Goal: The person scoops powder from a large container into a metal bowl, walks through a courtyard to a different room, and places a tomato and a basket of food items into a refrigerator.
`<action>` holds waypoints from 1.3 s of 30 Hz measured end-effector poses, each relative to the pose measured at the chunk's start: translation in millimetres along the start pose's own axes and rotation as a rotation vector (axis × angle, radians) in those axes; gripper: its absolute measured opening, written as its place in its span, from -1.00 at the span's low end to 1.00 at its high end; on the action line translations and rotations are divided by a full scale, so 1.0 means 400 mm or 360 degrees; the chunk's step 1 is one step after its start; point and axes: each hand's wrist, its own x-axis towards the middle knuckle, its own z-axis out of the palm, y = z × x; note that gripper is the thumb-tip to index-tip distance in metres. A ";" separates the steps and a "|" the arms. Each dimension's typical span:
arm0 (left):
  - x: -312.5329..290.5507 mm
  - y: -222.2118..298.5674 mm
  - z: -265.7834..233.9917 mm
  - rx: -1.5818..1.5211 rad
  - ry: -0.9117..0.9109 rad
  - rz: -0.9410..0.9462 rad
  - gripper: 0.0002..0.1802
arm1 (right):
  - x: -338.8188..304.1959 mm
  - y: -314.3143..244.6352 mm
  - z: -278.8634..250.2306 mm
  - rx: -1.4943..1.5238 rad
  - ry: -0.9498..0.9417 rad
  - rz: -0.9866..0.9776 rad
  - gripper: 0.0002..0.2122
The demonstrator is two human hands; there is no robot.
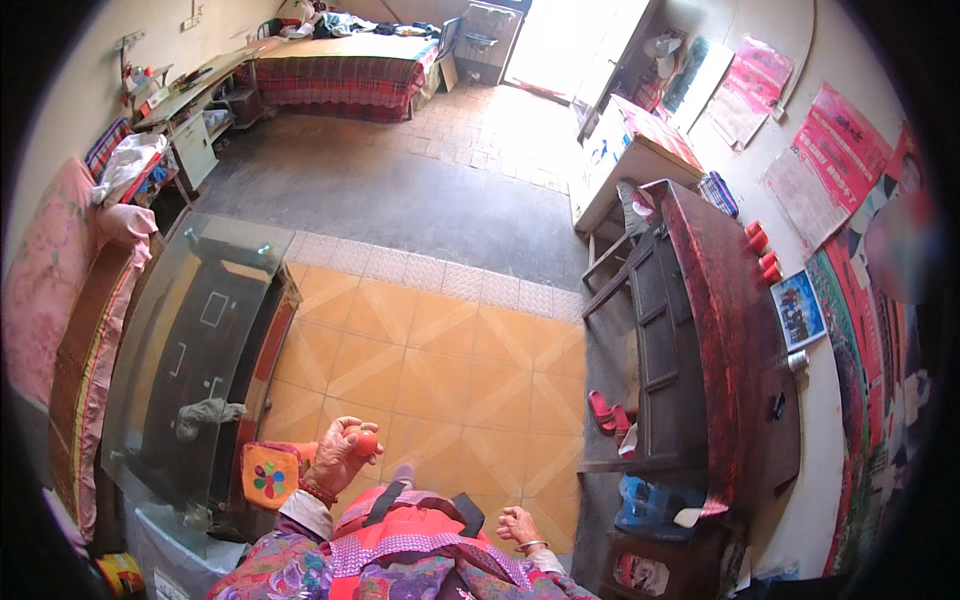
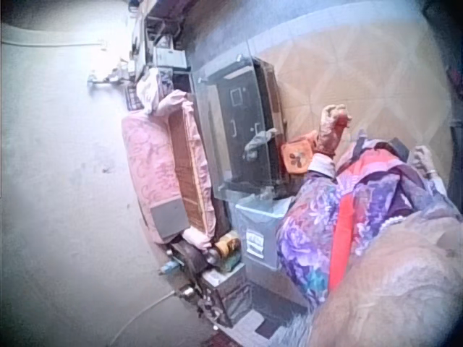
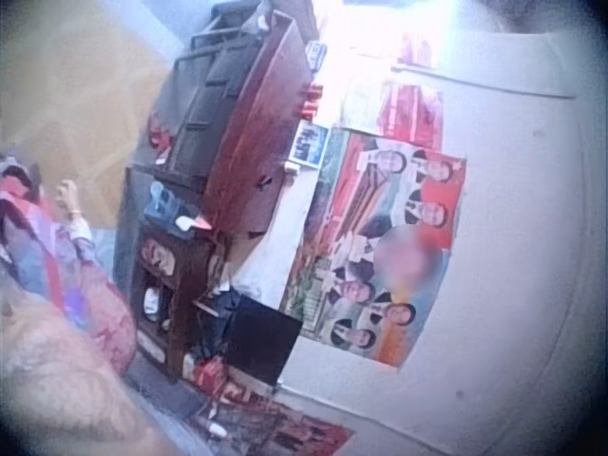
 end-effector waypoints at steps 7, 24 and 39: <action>0.344 0.035 0.087 -0.0043 0.0005 0.0000 -0.58 | 0.142 -0.058 -0.111 0.0076 0.0330 0.0221 -0.63; 1.039 0.030 0.200 -0.0175 0.0202 0.0092 -0.67 | 0.895 -0.810 -0.364 -0.0022 0.0283 -0.0174 -0.67; 1.710 0.289 0.219 -0.0134 0.0108 0.0152 -0.72 | 1.235 -1.391 -0.309 -0.0232 -0.0055 0.0144 -0.61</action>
